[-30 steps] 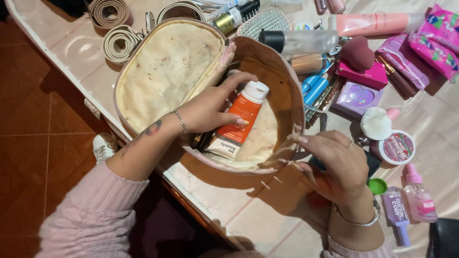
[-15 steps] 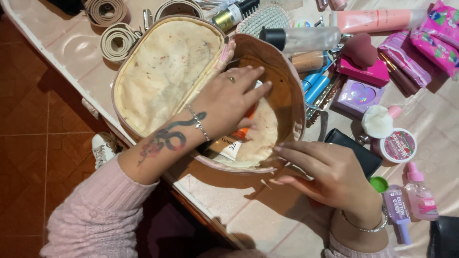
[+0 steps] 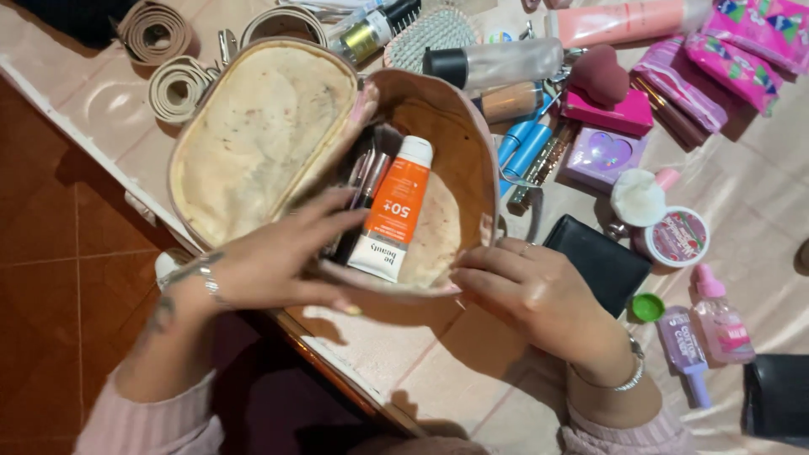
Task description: The person packs a makeup bag with various cosmetic items and tools including brushes, sponges, and tubes from a bed.
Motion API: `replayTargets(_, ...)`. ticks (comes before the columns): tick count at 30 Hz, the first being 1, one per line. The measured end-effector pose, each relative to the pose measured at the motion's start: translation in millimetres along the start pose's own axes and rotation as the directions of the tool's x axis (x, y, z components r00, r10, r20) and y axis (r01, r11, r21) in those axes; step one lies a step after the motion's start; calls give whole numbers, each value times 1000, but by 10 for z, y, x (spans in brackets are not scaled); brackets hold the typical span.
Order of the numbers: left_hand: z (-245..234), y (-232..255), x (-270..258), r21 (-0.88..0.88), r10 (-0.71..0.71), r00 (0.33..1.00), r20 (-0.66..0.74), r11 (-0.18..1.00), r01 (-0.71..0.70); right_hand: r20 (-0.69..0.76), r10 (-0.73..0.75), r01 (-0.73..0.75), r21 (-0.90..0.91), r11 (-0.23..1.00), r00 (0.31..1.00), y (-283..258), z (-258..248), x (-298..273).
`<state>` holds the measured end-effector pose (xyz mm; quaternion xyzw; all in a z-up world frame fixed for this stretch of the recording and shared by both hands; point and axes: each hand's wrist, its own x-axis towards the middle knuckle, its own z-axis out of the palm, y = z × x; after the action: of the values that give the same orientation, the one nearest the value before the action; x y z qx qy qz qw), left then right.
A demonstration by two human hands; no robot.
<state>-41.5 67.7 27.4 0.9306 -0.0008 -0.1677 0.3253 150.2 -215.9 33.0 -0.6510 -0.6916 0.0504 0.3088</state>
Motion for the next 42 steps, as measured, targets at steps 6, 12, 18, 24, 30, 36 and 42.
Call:
replayTargets(6,162,-28,-122,224,-72,997,-30,972,76,-39,-100,101,25,995,994,-104,127,64)
replayTargets(12,259,-266,-449,306,-4,991,-131,951,45,-129,-158,172,106,979,979,-120,331,27)
replayTargets(18,181,-328,-926,167,-148,987,-55,974,155,-95,-257,272,225,935,962,-284,454,83)
replayTargets(24,394,-286,-975,220,29,980,-196,975,15,-14,-249,244,266,933,968,-256,514,50)
replayTargets(30,314,191,-663,287,-203,971,-126,930,232,25,-226,219,159,963,974,-172,360,10)
replayTargets(36,398,224,-764,259,-71,973,-222,957,129,-56,-245,249,91,964,968,-184,215,-15)
replayTargets(42,486,295,-831,209,75,895,-439,978,20,-162,-79,82,12,997,984,84,-89,-130)
